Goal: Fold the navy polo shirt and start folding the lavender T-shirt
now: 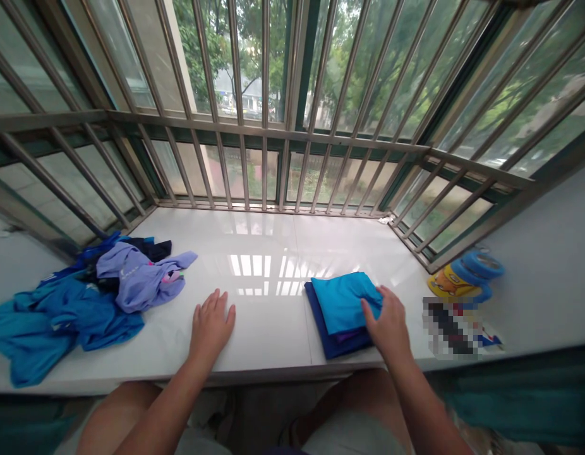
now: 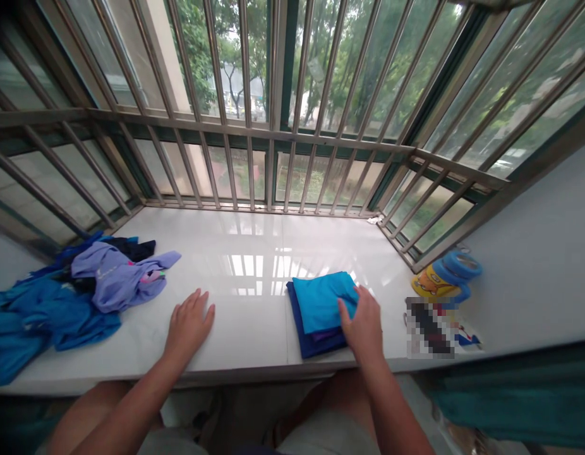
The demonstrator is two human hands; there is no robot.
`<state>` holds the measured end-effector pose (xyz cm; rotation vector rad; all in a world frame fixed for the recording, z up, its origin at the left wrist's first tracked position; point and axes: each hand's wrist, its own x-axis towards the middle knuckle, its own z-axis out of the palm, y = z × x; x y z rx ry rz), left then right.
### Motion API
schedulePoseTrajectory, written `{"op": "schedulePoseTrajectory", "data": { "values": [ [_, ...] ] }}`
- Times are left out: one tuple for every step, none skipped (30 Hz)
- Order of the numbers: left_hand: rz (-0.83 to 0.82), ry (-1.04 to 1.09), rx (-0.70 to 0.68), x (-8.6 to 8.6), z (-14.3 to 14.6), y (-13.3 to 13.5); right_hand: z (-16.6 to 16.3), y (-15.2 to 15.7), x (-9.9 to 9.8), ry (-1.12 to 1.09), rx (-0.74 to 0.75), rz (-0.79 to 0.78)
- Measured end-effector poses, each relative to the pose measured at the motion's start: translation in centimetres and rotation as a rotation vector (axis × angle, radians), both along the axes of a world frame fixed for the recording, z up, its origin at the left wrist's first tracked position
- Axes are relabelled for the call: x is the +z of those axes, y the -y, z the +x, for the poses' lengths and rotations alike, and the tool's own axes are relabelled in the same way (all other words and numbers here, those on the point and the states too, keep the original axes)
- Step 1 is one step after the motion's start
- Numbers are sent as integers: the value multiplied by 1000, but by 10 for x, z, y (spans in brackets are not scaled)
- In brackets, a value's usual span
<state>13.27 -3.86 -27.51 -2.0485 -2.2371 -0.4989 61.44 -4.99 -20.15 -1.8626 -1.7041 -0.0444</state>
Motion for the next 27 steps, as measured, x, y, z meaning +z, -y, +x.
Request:
{"op": "schedulePoseTrajectory", "data": {
  "values": [
    [1,5,-3,-1,0,0,-15,7,-4,76,169,-22],
    [1,10,-2,-2,0,-1,-30,13,-11,150,317,-68],
    [0,16,0,-2,-1,-1,-43,19,-21,224,425,-118],
    [-1,20,4,-3,0,-1,-53,24,-31,291,486,-152],
    [-1,24,9,-3,0,-1,-59,27,-41,345,505,-164],
    [-1,25,13,-3,0,0,-62,27,-51,381,499,-158],
    [-2,23,14,-2,1,0,-61,24,-59,402,483,-145],
    [-3,20,15,-1,1,0,-57,18,-65,413,467,-136],
    [-7,17,16,0,2,1,-52,10,-69,416,452,-134],
    [-11,14,18,1,3,1,-45,-1,-71,414,437,-142],
    [-15,14,21,2,3,1,-37,-14,-70,409,422,-157],
    [-18,14,22,3,4,1,-29,-29,-68,402,409,-178],
    [-19,15,24,4,4,1,-22,-44,-65,395,398,-203],
    [-18,18,24,5,4,1,-14,-59,-61,386,386,-229],
    [-15,22,25,6,4,1,-7,-74,-56,376,371,-254],
    [-13,27,25,6,4,1,0,-88,-51,363,350,-278],
    [-12,33,26,7,4,1,6,-101,-45,347,320,-298],
    [-12,40,27,7,4,1,12,-113,-40,328,285,-315],
    [-12,46,30,7,4,1,16,-123,-34,307,242,-330],
    [-13,50,31,8,5,1,19,-132,-29,285,194,-344],
    [-13,53,33,8,5,2,20,-138,-25,266,143,-355],
    [-13,55,35,9,6,2,19,-141,-22,252,91,-359],
    [-11,57,39,10,6,2,16,-142,-21,243,46,-350],
    [-10,60,42,10,6,2,12,-139,-23,235,15,-328],
    [-8,63,44,11,6,2,5,-133,-26,225,5,-293],
    [-8,67,44,11,6,2,-2,-124,-32,206,20,-249],
    [-7,71,43,11,6,2,-10,-112,-40,174,56,-203]
  ]
}}
